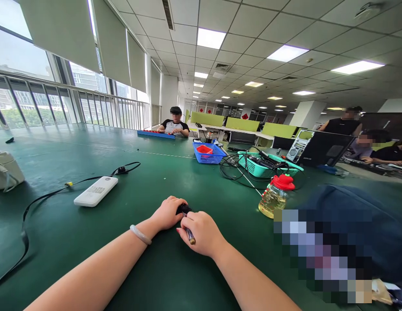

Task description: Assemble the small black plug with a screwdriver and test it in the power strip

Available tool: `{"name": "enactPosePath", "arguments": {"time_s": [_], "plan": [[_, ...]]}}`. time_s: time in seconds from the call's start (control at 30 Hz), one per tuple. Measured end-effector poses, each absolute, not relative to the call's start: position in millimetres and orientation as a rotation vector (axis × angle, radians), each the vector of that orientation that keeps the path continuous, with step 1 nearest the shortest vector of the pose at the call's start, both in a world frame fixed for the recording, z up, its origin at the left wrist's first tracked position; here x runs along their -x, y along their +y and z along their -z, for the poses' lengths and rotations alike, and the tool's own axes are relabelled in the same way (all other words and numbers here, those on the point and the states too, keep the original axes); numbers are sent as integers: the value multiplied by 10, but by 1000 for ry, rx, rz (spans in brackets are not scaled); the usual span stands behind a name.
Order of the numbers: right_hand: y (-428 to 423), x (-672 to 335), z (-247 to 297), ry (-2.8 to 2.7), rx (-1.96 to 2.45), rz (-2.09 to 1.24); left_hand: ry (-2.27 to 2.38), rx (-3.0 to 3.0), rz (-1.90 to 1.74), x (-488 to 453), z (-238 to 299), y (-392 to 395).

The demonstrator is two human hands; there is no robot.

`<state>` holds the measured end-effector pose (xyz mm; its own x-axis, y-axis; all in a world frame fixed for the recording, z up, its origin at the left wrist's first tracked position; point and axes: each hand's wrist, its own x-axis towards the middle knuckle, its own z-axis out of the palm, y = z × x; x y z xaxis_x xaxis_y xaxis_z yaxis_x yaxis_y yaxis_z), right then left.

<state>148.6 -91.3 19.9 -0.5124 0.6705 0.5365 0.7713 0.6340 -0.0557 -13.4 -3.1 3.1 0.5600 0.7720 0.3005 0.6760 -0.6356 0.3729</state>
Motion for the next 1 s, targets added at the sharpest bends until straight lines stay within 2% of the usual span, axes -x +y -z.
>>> {"name": "enactPosePath", "arguments": {"time_s": [0.23, 0.5, 0.6, 1.0], "plan": [[-928, -1463, -228, -2364, 1142, 269, 1243, -2568, -632, 121, -30, -33], [-876, -1672, -300, -2095, 1171, -204, 1243, -2565, -617, 127, -61, -53], [-856, -1717, -300, -2041, 1168, -269, 1244, -2560, -616, 125, -61, -54], [-936, -1597, -308, -2379, 1174, 94, 1269, -2546, -655, 107, -28, -30]]}}
